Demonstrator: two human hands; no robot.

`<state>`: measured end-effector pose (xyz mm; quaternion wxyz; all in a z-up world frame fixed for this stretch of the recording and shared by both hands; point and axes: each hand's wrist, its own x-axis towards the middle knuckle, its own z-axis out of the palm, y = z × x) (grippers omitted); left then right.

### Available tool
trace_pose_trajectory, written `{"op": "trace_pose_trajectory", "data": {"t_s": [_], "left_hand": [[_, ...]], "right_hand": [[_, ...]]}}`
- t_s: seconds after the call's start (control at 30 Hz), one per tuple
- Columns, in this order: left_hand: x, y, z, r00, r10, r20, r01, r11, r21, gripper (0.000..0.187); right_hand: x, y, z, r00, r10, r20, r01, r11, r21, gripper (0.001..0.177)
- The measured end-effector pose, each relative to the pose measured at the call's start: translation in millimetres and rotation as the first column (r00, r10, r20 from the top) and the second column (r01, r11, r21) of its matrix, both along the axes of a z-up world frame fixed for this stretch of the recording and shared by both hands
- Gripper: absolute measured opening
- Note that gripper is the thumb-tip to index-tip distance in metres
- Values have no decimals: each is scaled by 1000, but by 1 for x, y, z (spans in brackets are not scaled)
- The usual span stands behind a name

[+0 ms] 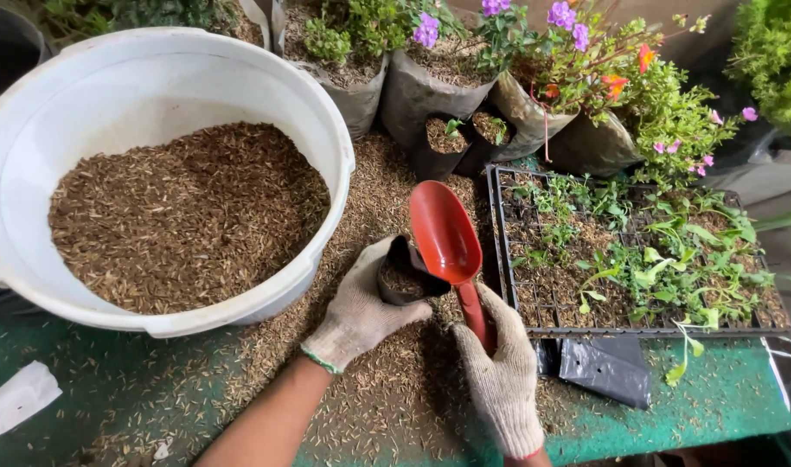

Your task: Filling a small black nursery pot with soil from a large bucket using a red hand scoop.

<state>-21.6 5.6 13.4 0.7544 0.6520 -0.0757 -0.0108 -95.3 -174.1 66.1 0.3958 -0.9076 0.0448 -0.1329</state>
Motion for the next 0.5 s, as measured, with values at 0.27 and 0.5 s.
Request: {"op": "trace_pose_trajectory", "data": {"t_s": [0.27,0.5], "left_hand": [[5,1,-8,974,190,126,-194,981,24,79],[9,-2,-10,953,245,180,-256,966,41,84]], "right_hand": [[-4,18,6,963,-256,-85,263,961,88,58],[-6,15,-7,995,-95,-16,96,992,86,58]]}}
